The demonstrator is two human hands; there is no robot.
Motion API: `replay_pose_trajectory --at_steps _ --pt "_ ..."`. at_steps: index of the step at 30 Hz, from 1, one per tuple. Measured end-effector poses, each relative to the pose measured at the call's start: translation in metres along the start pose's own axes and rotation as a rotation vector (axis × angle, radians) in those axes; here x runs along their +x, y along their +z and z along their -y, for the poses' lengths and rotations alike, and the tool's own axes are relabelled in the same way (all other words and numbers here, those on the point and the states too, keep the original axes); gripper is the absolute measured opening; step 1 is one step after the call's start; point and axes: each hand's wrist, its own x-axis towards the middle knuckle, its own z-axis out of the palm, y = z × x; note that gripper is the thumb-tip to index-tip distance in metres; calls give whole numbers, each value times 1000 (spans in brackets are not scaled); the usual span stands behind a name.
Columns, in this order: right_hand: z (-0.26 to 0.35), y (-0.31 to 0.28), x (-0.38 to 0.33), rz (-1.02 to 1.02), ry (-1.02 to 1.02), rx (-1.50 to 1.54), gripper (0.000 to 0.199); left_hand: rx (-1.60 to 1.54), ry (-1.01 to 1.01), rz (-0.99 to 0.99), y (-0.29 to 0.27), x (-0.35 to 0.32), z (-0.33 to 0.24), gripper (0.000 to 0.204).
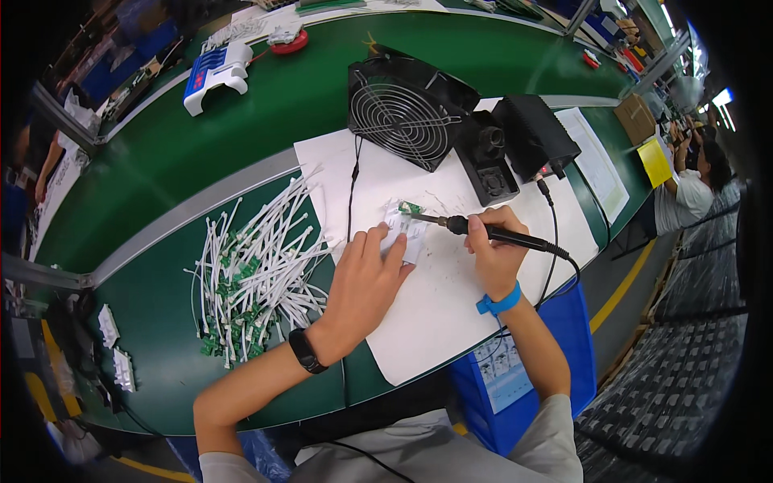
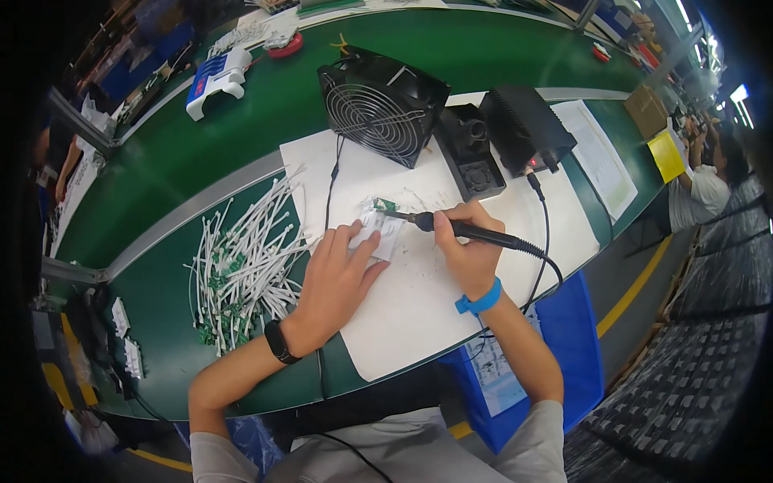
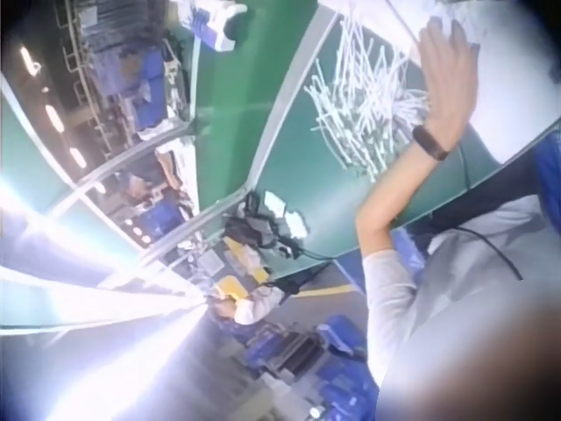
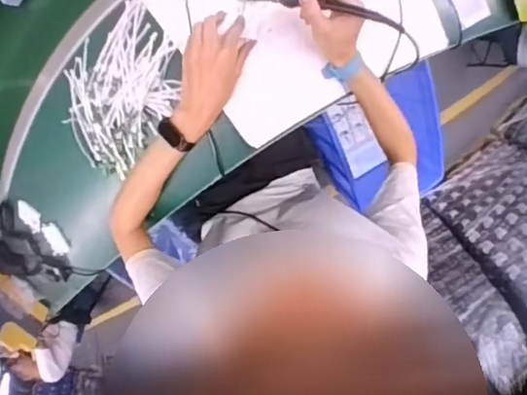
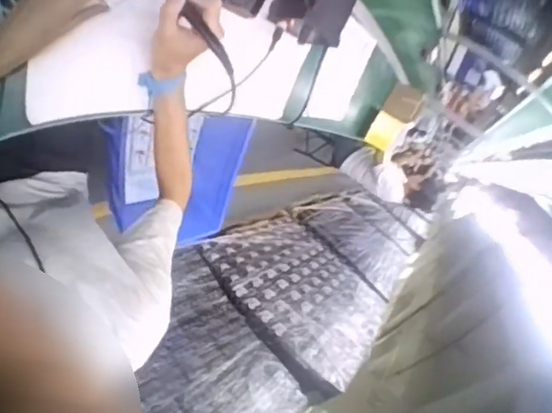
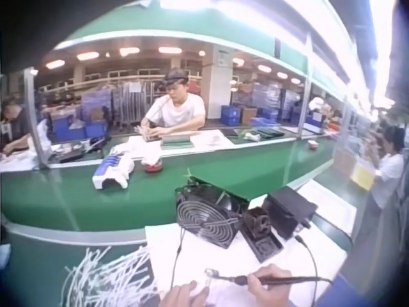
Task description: Soldering components onto small circuit boards on an assembly line.
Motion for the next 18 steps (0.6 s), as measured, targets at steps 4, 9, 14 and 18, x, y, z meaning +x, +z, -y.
replay_pose_trajectory --at_steps 4,9,14,18 --pt "2 4 0 -2 -9 30 13 6 11 -21 2 0 0 45" --pt "4 6 1 -2 43 18 13 34 22 -19 3 0 0 46" --pt "5 6 1 17 9 -38 14 48 26 -16 4 0 0 46" --pt "5 3 -1 13 2 -58 15 48 26 -17 4 0 0 46"
